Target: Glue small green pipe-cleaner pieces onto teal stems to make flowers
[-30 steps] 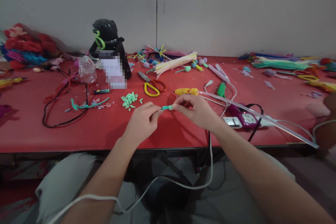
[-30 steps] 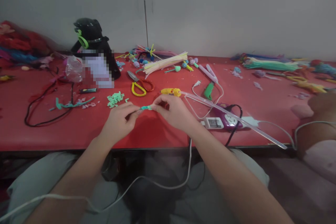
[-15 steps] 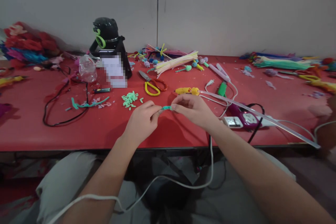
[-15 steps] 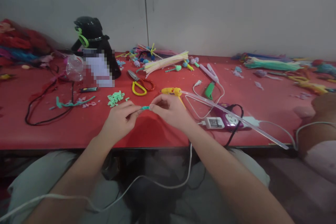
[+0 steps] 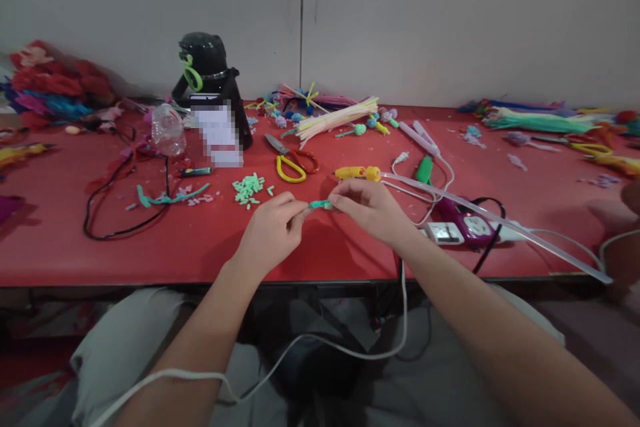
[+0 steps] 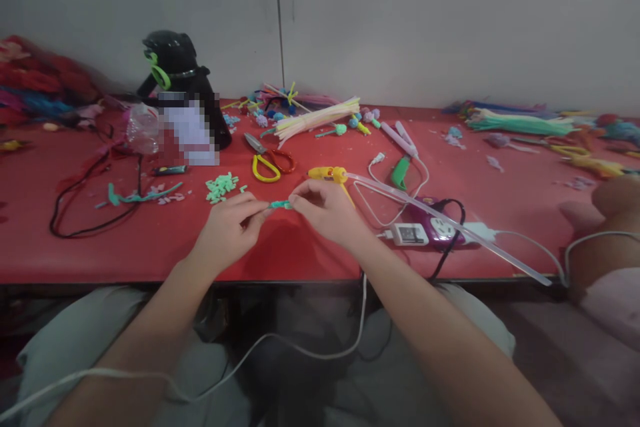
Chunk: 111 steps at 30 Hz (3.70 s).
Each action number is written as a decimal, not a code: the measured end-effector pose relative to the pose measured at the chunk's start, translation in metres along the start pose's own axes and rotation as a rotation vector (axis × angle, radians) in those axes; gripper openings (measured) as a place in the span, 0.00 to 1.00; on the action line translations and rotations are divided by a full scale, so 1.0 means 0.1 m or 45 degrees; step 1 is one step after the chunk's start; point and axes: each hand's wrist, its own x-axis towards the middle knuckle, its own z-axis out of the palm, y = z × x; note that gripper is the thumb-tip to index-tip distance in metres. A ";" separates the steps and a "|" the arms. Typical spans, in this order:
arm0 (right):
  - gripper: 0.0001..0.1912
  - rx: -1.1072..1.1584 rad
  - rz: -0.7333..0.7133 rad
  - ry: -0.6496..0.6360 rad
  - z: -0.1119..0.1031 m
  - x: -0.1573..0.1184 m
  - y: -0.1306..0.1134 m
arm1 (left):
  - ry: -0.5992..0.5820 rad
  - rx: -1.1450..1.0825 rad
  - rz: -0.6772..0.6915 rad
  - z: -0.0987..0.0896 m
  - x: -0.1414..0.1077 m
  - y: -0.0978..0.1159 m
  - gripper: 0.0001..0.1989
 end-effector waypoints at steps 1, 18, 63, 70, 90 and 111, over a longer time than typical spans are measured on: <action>0.09 -0.007 -0.014 0.009 0.00 0.00 0.00 | 0.002 0.001 0.001 0.00 0.00 0.00 0.11; 0.09 -0.082 -0.045 0.016 0.05 0.00 0.03 | -0.041 -0.037 -0.034 -0.01 0.00 0.03 0.13; 0.09 0.139 -0.043 -0.064 -0.08 -0.02 -0.05 | -0.265 -0.343 -0.198 -0.10 0.03 0.10 0.17; 0.11 0.077 -0.133 -0.083 -0.08 -0.03 -0.06 | -0.284 -0.364 -0.236 -0.11 0.03 0.11 0.18; 0.30 -0.919 0.323 -0.489 -0.27 -0.15 0.01 | -0.445 -0.107 -0.538 -0.51 0.12 -0.21 0.12; 0.20 -0.172 0.306 0.189 -0.09 0.30 0.66 | -0.401 0.074 -0.440 -0.55 0.18 -0.44 0.13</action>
